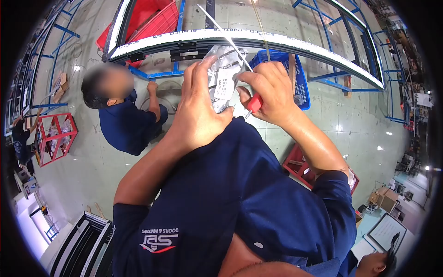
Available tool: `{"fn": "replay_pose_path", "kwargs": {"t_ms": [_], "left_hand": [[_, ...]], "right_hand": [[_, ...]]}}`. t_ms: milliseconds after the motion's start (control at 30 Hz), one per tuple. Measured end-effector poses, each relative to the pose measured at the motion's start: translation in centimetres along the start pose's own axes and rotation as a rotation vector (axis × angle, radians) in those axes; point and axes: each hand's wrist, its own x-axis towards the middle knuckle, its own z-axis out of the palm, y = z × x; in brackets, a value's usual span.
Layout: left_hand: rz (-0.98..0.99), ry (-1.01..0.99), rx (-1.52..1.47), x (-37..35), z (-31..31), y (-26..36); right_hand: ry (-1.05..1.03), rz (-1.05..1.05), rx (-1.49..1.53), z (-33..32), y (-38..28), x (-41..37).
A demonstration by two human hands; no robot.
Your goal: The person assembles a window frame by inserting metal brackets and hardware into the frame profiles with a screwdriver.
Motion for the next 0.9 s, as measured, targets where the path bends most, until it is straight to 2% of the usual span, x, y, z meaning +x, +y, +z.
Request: {"fn": "replay_pose_path", "kwargs": {"t_ms": [167, 300, 500, 633, 900], "left_hand": [[-0.014, -0.040, -0.026, 0.0, 0.4, 0.0], [-0.113, -0.089, -0.029, -0.4, 1.3, -0.2], [-0.167, -0.137, -0.033, -0.8, 1.7, -0.4], [-0.168, -0.116, -0.115, -1.2, 1.8, -1.2], [-0.106, -0.055, -0.064, -1.3, 1.4, -1.1]], "right_hand": [[-0.064, -0.083, -0.082, -0.5, 0.3, -0.5], [-0.039, -0.168, -0.106, 0.1, 0.9, -1.6], [-0.049, -0.157, -0.175, 1.1, 0.5, -1.8], [-0.069, -0.031, -0.126, 1.8, -0.3, -2.2], [0.047, 0.238, 0.074, 2.7, -1.6, -2.0]]}}
